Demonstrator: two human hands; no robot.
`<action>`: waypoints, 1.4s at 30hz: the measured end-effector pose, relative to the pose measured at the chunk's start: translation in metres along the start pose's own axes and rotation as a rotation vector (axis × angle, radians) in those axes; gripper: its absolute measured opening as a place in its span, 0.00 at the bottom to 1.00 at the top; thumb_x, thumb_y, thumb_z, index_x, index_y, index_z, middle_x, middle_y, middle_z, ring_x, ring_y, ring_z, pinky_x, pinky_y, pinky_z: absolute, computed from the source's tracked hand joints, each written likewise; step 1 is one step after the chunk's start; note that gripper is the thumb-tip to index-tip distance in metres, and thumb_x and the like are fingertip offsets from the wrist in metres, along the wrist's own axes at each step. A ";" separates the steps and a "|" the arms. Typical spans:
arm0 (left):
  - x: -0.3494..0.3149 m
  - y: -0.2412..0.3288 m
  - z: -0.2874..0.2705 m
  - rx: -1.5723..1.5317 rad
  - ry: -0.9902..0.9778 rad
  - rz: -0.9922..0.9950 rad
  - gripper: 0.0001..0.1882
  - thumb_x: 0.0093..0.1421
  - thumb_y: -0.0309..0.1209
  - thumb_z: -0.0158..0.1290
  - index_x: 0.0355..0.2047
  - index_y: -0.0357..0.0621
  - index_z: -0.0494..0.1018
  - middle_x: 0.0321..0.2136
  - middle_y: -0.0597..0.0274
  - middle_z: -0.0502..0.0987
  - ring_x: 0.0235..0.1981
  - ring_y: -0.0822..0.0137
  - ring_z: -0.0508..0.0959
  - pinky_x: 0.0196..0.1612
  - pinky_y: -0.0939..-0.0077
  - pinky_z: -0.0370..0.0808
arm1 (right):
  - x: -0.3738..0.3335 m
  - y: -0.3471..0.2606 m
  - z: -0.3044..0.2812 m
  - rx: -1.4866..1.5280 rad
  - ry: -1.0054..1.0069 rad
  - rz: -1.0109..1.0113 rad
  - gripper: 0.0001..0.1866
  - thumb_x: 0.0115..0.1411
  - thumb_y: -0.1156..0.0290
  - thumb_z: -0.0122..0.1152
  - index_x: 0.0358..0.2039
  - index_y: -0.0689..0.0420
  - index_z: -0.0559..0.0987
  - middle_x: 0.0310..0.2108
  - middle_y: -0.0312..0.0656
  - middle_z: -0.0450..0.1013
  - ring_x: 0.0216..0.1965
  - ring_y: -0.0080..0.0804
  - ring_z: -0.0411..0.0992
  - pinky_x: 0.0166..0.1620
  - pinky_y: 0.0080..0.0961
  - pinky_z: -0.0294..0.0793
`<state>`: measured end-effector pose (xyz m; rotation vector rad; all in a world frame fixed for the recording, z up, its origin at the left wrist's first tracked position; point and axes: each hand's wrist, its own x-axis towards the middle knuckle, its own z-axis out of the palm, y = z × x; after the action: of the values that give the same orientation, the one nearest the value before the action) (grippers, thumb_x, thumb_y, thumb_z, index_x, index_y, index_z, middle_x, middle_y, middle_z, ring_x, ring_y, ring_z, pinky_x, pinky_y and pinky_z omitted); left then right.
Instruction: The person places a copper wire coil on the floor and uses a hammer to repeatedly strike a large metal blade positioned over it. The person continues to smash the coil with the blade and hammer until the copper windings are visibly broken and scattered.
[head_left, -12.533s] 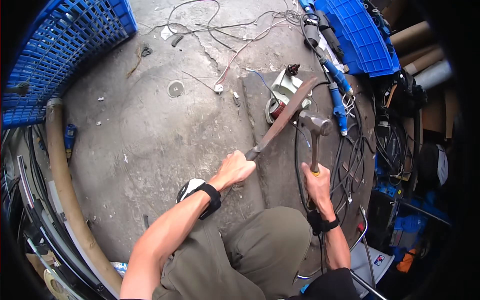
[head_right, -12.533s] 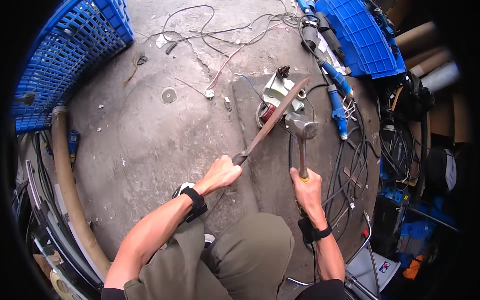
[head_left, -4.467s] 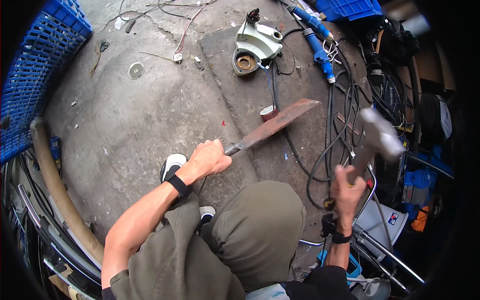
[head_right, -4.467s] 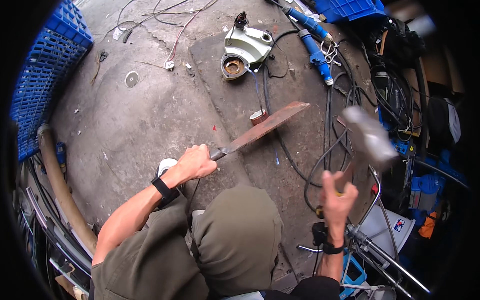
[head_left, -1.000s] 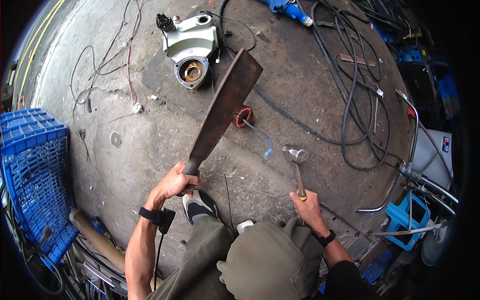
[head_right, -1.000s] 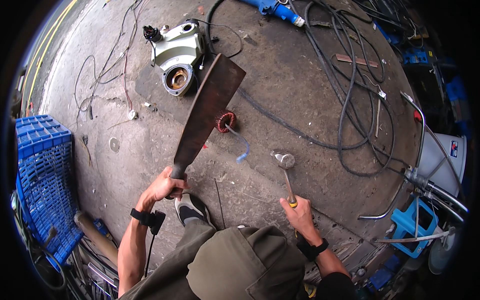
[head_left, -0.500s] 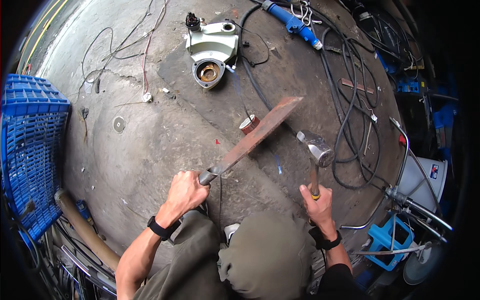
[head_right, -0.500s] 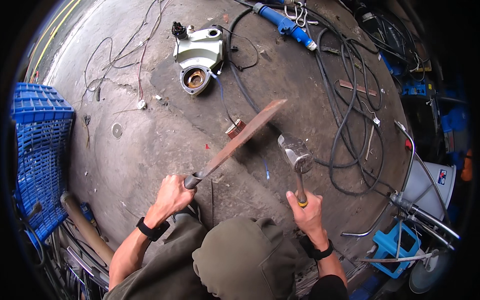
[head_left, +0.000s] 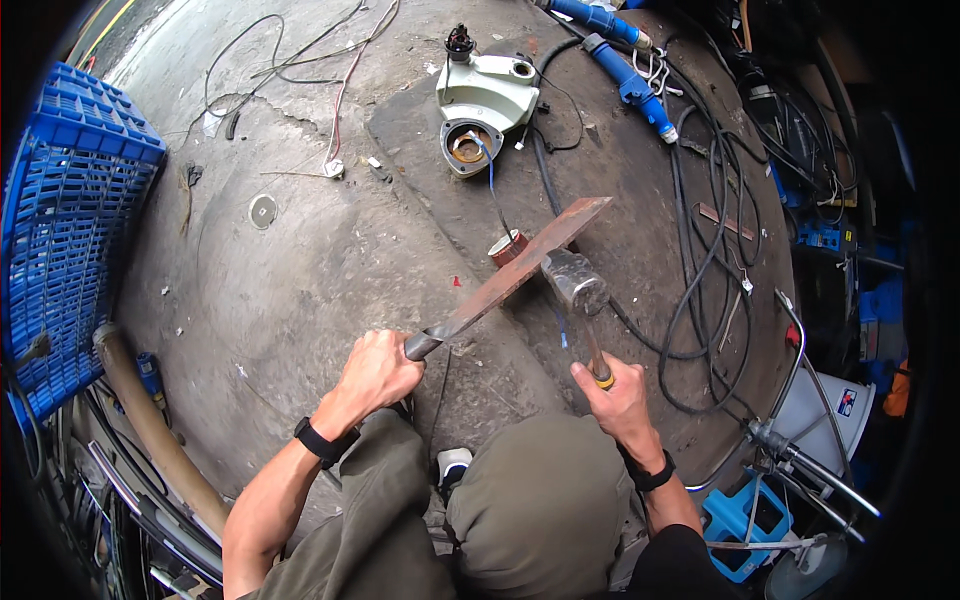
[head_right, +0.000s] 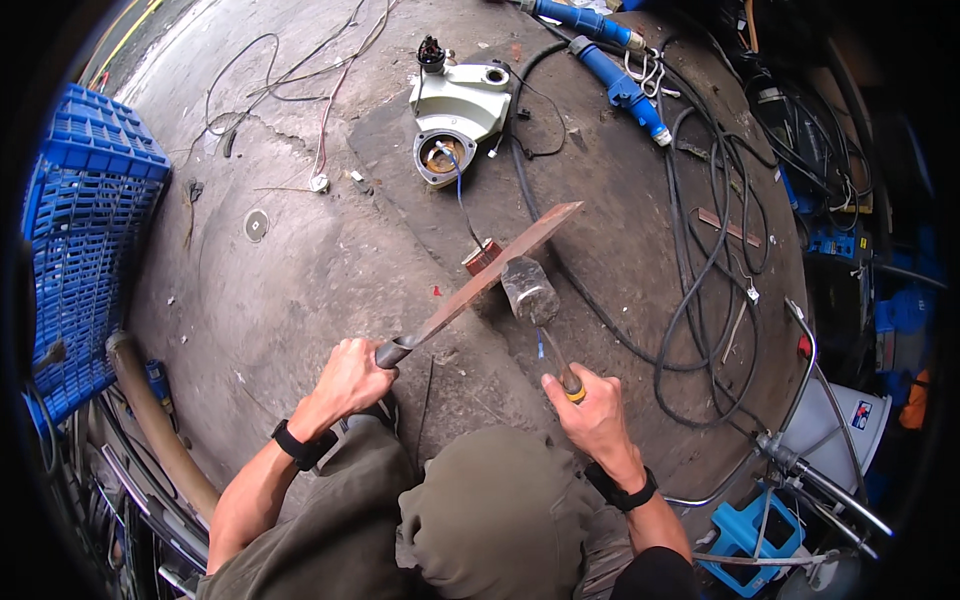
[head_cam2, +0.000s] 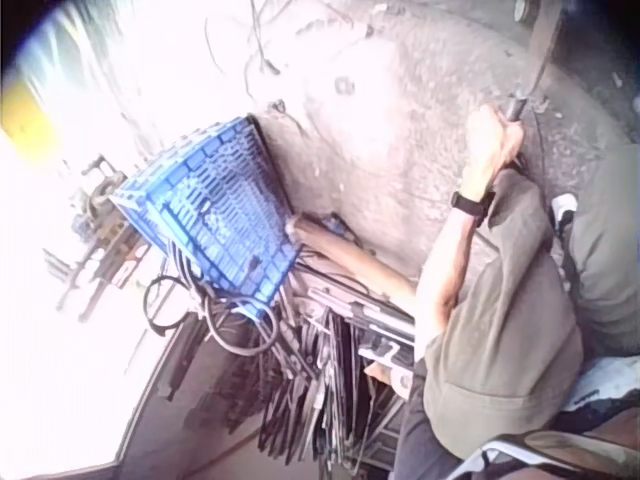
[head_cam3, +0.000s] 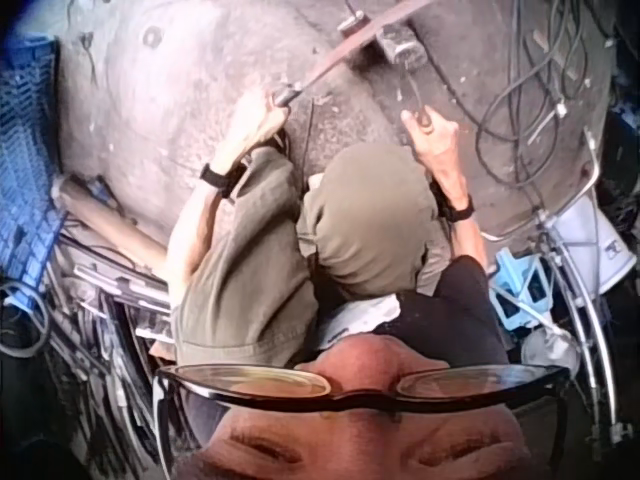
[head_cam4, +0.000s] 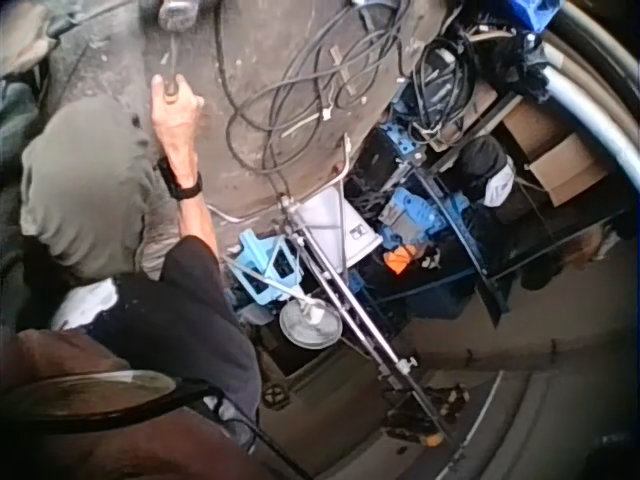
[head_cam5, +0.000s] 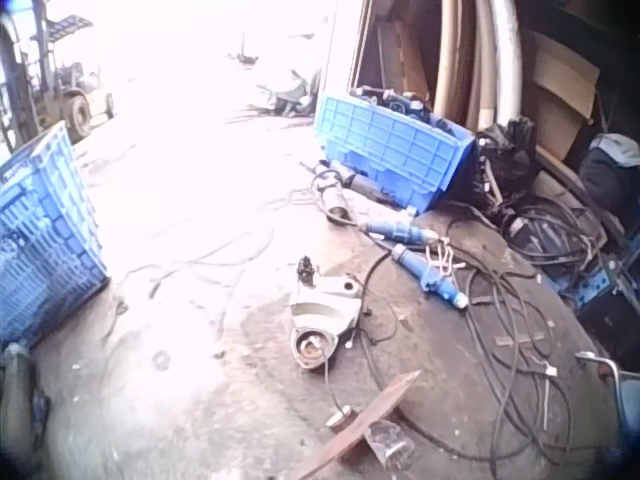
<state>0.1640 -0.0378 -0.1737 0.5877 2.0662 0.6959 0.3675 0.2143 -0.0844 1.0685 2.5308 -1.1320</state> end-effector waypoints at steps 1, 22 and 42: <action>0.000 -0.001 -0.003 0.001 -0.012 -0.021 0.10 0.47 0.28 0.52 0.21 0.28 0.69 0.17 0.32 0.68 0.21 0.33 0.71 0.30 0.45 0.68 | 0.000 0.000 0.001 -0.024 -0.017 0.005 0.18 0.62 0.64 0.66 0.24 0.65 0.75 0.14 0.54 0.68 0.18 0.55 0.72 0.23 0.37 0.68; 0.000 0.004 -0.005 0.084 -0.034 -0.085 0.15 0.44 0.28 0.48 0.23 0.23 0.75 0.25 0.23 0.75 0.33 0.30 0.80 0.44 0.45 0.76 | 0.000 -0.015 -0.008 -0.037 -0.020 -0.020 0.21 0.62 0.61 0.67 0.24 0.66 0.74 0.12 0.49 0.62 0.14 0.30 0.61 0.22 0.33 0.64; 0.007 0.005 -0.007 0.113 0.008 -0.021 0.15 0.45 0.29 0.49 0.24 0.24 0.77 0.27 0.26 0.77 0.36 0.32 0.81 0.45 0.47 0.78 | -0.011 0.010 -0.005 0.075 0.084 0.054 0.22 0.64 0.62 0.66 0.21 0.66 0.73 0.13 0.38 0.63 0.20 0.19 0.59 0.23 0.31 0.61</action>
<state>0.1551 -0.0316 -0.1705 0.6267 2.1271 0.5726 0.3830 0.2163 -0.0817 1.2198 2.5239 -1.2004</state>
